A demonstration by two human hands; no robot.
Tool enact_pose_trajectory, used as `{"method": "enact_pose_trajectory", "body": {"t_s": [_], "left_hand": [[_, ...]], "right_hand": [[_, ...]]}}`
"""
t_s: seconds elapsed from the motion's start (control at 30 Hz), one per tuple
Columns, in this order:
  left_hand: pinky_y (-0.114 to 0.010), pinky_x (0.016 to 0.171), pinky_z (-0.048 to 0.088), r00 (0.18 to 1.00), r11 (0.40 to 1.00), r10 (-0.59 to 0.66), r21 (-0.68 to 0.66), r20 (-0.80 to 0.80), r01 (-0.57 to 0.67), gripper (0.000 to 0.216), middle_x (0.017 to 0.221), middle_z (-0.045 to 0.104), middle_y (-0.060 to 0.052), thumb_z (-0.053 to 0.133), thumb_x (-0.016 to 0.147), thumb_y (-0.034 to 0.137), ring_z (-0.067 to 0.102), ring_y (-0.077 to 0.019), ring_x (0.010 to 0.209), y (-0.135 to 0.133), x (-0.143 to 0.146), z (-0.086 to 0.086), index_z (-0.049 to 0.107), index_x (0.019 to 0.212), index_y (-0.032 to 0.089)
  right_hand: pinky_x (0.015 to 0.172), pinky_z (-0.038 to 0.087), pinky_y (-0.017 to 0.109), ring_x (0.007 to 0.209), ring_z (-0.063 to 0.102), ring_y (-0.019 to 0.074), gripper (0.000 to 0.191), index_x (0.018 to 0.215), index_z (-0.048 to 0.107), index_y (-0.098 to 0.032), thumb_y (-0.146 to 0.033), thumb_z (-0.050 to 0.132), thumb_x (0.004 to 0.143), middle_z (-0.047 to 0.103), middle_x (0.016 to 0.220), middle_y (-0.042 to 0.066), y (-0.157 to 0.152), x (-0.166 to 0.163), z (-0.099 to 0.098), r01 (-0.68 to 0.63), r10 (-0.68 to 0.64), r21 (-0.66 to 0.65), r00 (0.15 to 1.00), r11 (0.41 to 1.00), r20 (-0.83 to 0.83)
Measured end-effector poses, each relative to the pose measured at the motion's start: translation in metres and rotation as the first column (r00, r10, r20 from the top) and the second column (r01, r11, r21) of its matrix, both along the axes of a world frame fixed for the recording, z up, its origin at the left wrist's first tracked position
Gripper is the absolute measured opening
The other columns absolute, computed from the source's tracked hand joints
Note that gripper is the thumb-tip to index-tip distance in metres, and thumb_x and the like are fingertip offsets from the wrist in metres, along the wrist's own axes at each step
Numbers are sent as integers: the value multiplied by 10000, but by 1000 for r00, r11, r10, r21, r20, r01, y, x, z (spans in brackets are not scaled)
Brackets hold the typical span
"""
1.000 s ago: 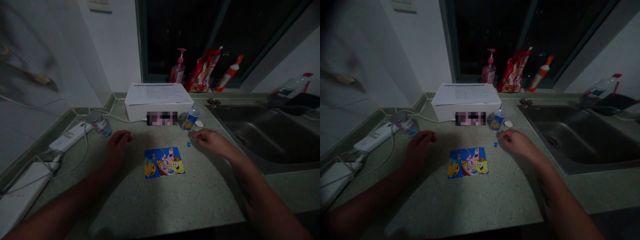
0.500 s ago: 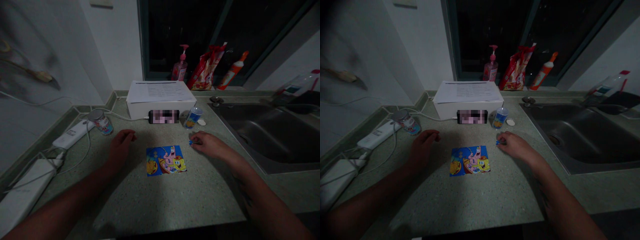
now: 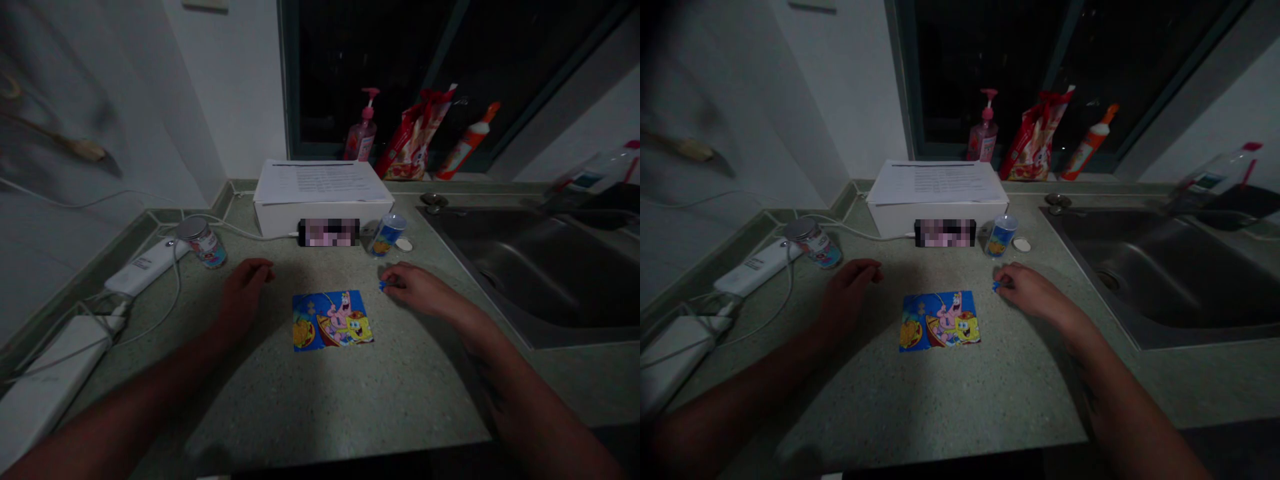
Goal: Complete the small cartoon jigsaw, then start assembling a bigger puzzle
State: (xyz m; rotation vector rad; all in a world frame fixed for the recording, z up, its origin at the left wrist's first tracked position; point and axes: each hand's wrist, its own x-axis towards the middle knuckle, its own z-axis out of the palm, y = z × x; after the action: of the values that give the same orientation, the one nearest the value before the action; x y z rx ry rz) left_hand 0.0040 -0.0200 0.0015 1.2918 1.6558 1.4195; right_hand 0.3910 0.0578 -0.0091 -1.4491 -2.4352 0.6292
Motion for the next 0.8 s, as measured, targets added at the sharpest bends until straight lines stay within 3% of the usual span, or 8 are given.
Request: {"method": "enact_pose_trajectory", "body": {"t_s": [0.17, 0.3, 0.47, 0.57, 0.8], "left_hand": [[-378, 818, 577, 1000, 1000, 0, -18, -4, 0, 222, 796, 737, -29, 635, 852, 409, 717, -235, 824, 0, 0, 0, 704, 934, 216], [-376, 819, 576, 1000, 1000, -2, -19, 9, 2, 200, 802, 738, -27, 637, 862, 401, 714, -234, 828, 0, -1, -1, 701, 923, 222], [-384, 827, 575, 1000, 1000, -9, -4, 21, 9, 200, 803, 741, -29, 645, 864, 402, 715, -235, 829, 1, -1, -4, 705, 938, 226], [-384, 820, 573, 1000, 1000, -15, -2, 19, 15, 212, 800, 741, -29, 645, 868, 417, 718, -234, 828, 1, -1, -5, 699, 942, 227], [-375, 800, 575, 999, 999, -48, 9, -6, 48, 214, 796, 744, -25, 638, 865, 409, 727, -227, 802, -2, 2, -4, 705, 951, 225]], "right_hand": [[807, 562, 372, 873, 722, 233, 158, 1006, 725, -217, -224, 712, 849, 758, 981, 65, 2, 0, 0, 24, -25, -26, 1000, 999, -17], [688, 532, 334, 754, 699, 208, 99, 961, 685, -223, -236, 661, 865, 747, 851, 33, 2, 0, 1, 72, -81, -116, 993, 991, -81], [619, 503, 301, 704, 664, 189, 66, 882, 640, -238, -302, 653, 869, 704, 772, 9, 0, -2, 1, 7, -60, -212, 968, 977, -243], [585, 472, 287, 653, 624, 171, 94, 864, 640, -233, -323, 667, 869, 676, 734, -3, -3, -6, 4, -33, -35, -252, 965, 967, -261], [580, 467, 280, 655, 619, 163, 43, 878, 679, -224, -267, 674, 871, 676, 732, -4, -6, -17, 7, -26, -11, -180, 979, 983, -201]]}}
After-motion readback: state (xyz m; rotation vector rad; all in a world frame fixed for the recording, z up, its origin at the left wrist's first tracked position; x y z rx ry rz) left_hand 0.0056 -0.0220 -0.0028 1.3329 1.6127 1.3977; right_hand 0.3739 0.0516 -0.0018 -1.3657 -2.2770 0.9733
